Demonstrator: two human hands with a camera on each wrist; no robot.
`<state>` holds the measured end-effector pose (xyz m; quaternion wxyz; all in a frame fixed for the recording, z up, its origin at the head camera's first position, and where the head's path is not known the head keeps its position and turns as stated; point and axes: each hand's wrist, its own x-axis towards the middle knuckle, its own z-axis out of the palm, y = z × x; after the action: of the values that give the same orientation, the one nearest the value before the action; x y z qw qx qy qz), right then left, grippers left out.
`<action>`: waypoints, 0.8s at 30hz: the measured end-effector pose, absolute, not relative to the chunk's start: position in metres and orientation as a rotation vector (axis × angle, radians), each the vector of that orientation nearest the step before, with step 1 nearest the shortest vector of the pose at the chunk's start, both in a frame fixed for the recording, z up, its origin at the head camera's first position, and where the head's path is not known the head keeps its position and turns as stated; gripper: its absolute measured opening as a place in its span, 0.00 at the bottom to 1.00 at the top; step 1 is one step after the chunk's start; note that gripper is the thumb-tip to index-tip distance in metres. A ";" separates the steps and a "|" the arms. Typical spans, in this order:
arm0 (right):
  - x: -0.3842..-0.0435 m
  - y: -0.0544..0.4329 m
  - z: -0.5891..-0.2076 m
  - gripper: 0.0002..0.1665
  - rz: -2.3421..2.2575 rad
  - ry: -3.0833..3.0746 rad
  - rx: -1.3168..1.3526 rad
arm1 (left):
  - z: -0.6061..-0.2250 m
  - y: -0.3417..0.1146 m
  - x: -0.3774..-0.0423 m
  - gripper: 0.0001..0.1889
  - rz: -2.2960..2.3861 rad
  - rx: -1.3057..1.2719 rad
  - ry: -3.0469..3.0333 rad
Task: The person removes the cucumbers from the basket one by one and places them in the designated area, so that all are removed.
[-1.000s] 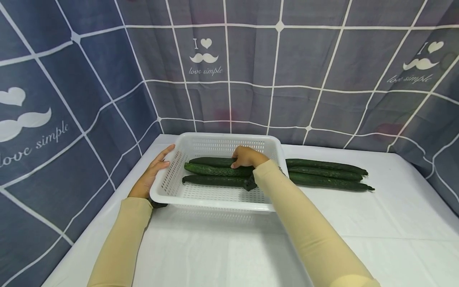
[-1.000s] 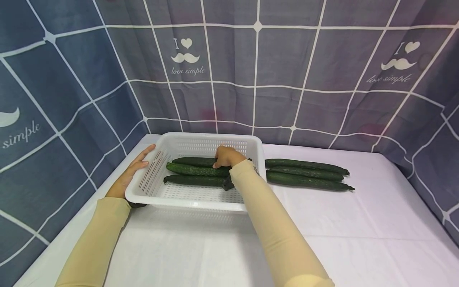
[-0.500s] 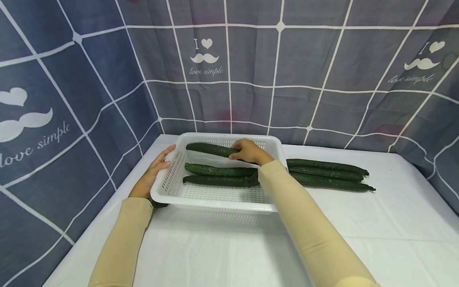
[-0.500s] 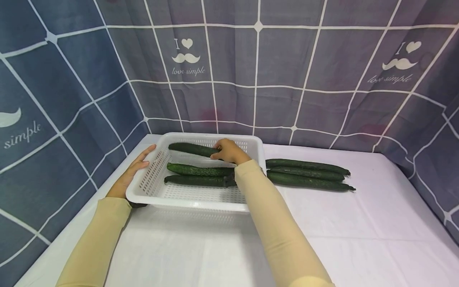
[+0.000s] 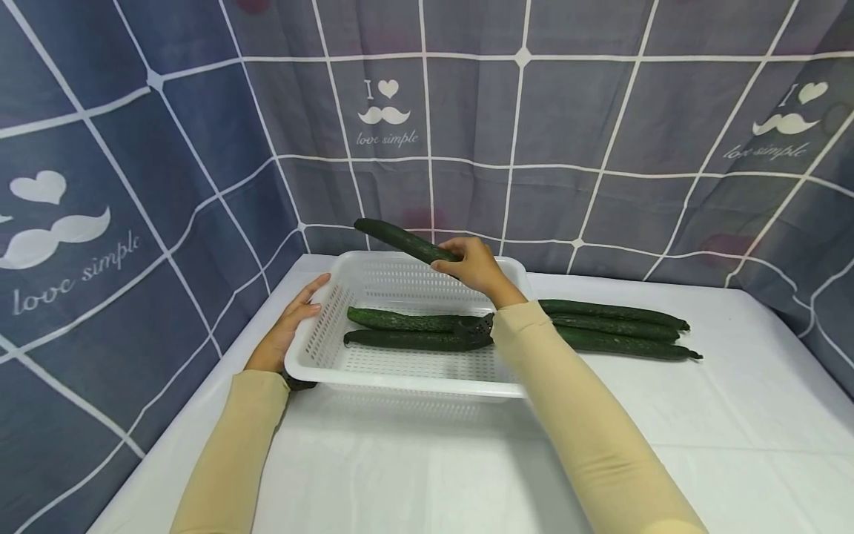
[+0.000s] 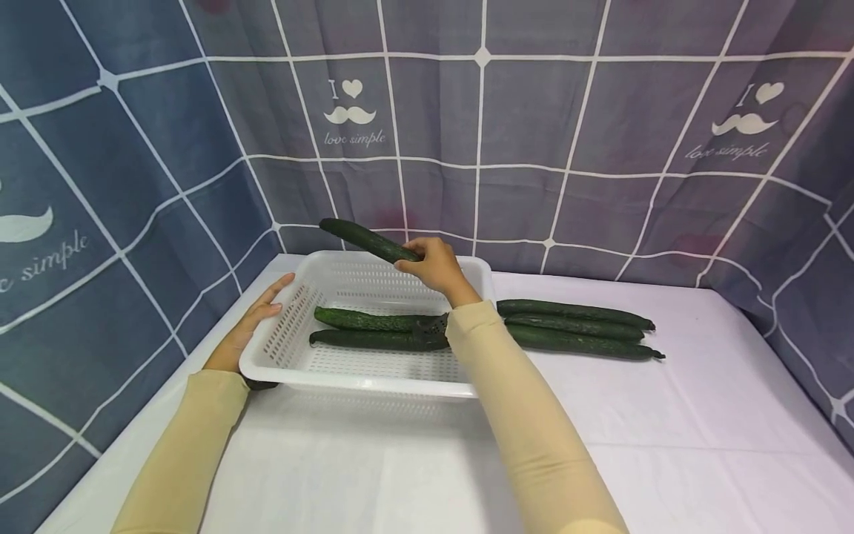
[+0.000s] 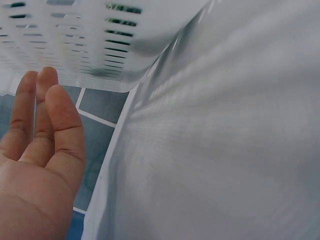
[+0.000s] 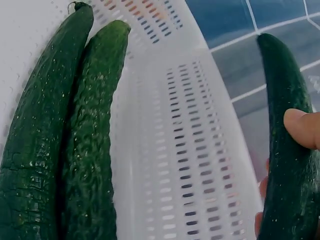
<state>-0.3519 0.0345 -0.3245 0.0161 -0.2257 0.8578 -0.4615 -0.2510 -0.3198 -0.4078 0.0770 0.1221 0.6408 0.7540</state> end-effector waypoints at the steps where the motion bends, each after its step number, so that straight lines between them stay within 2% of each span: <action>1: -0.351 0.034 -0.323 0.30 -1.428 2.675 -0.718 | -0.408 -0.319 -0.251 0.36 2.257 0.361 1.923; 17: -0.332 0.047 -0.288 0.28 -1.304 2.793 -0.925 | -0.409 -0.319 -0.250 0.37 2.257 0.280 1.948; 24: -0.323 0.058 -0.275 0.25 -1.298 2.781 -0.951 | -0.411 -0.321 -0.253 0.37 2.262 0.320 1.936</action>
<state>-0.3227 0.0580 -0.2748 -0.0359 -0.2959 0.8650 -0.4036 -0.2535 -0.3207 -0.4111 0.0733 0.1067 0.6448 0.7533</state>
